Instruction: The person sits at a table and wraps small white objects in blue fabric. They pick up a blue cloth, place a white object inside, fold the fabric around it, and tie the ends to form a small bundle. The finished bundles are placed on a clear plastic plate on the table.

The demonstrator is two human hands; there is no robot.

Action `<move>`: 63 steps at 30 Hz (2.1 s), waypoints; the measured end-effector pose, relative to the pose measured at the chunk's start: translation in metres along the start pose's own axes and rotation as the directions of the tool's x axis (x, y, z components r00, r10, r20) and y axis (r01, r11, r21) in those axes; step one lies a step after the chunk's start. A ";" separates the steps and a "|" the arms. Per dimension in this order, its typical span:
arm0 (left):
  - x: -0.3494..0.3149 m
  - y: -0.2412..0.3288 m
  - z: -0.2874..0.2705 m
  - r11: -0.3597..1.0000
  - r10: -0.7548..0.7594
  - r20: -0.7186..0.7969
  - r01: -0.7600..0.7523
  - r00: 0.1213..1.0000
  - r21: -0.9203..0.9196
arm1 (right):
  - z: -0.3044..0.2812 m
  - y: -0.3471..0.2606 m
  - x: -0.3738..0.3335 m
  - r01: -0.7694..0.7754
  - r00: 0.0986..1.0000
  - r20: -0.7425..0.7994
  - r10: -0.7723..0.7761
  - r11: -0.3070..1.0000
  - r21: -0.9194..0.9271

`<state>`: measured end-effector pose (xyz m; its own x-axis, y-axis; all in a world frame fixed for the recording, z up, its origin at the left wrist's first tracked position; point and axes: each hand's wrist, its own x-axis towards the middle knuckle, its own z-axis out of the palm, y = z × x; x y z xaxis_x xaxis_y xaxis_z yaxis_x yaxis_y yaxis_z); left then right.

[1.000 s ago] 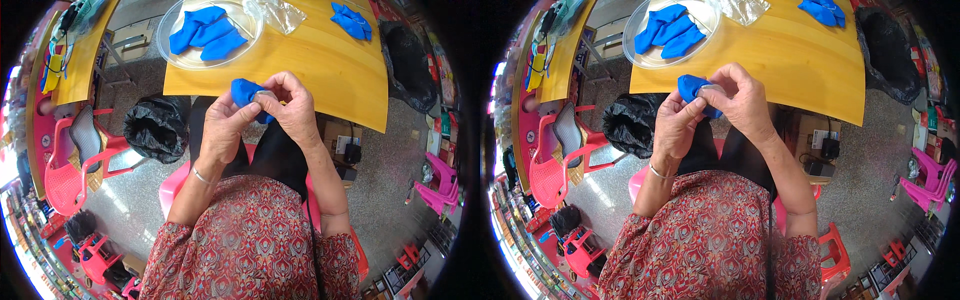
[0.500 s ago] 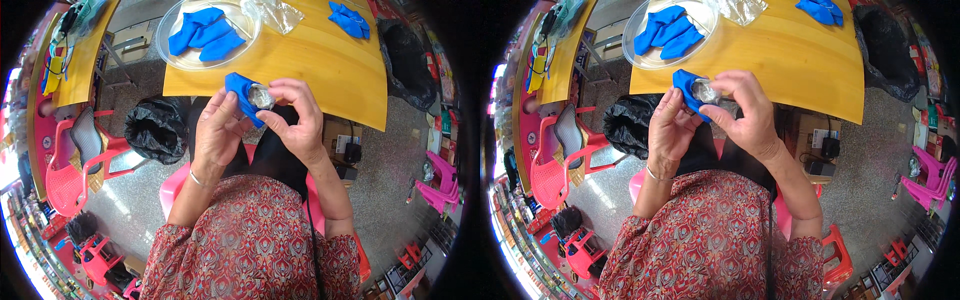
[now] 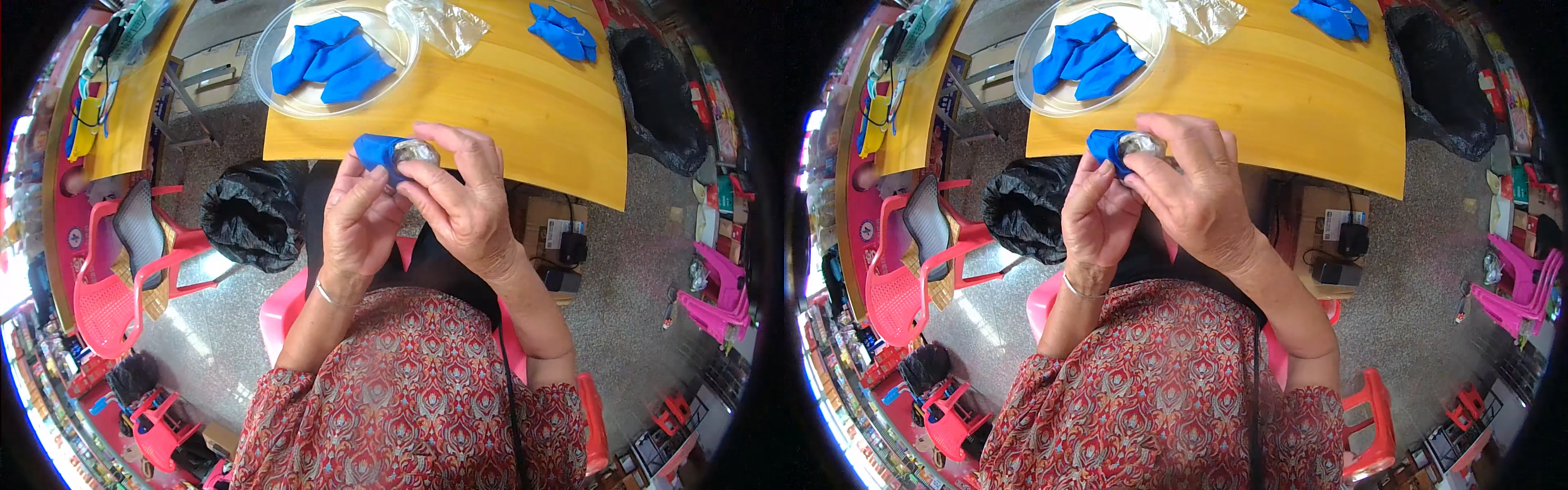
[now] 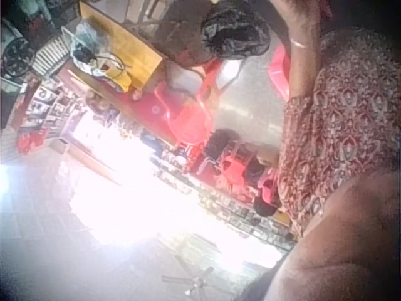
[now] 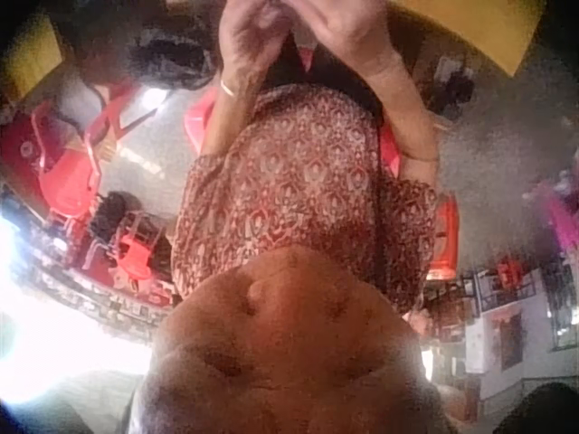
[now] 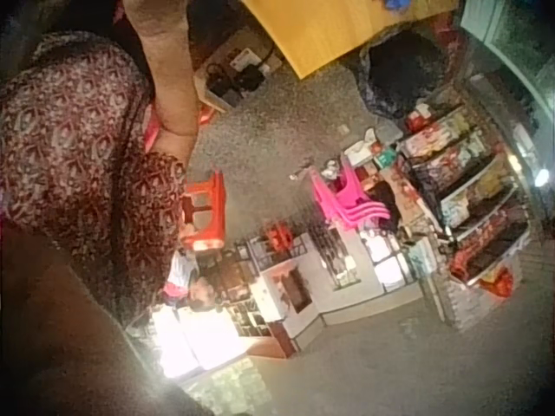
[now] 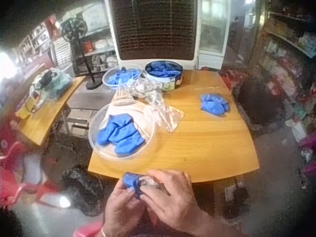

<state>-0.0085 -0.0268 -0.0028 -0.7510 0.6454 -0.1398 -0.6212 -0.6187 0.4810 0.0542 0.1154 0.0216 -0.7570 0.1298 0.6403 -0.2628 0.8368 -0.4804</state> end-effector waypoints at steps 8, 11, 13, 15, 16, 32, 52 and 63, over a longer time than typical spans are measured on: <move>0.003 -0.001 0.008 0.983 0.156 -0.045 -0.151 0.987 0.103 | 0.014 -0.006 0.012 -0.158 0.985 -0.050 0.167 0.976 0.148; 0.004 0.000 0.001 0.980 0.163 -0.020 -0.159 0.987 0.123 | 0.017 -0.005 0.011 -0.121 0.989 -0.076 0.130 0.986 0.119; 0.005 -0.002 -0.005 0.976 0.173 -0.023 -0.169 0.985 0.135 | 0.015 -0.005 0.010 -0.140 0.987 -0.058 0.149 0.980 0.144; 0.006 -0.005 -0.005 0.973 0.183 -0.016 -0.179 0.983 0.144 | 0.012 -0.005 0.012 -0.203 0.977 -0.016 0.212 0.952 0.228; 0.007 -0.005 -0.003 0.970 0.194 -0.003 -0.191 0.981 0.148 | 0.015 -0.004 0.013 -0.231 0.968 -0.030 0.249 0.934 0.272; 0.006 -0.008 -0.023 0.831 0.300 0.154 -0.338 0.941 0.443 | 0.017 -0.009 0.023 -0.348 0.937 0.115 0.329 0.901 0.260; 0.009 -0.011 -0.020 0.771 0.342 0.150 -0.368 0.928 0.520 | 0.007 -0.008 0.025 -0.338 0.934 0.202 0.295 0.913 0.229; 0.010 -0.011 -0.026 0.790 0.239 0.121 -0.265 0.963 0.553 | 0.002 -0.008 0.021 -0.184 0.952 0.264 0.154 0.979 0.092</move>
<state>-0.0146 -0.0255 -0.0324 -0.8447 0.5284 0.0852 -0.1676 -0.4124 0.8955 0.0388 0.1106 0.0375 -0.9194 0.1118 0.3771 -0.1730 0.7461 -0.6430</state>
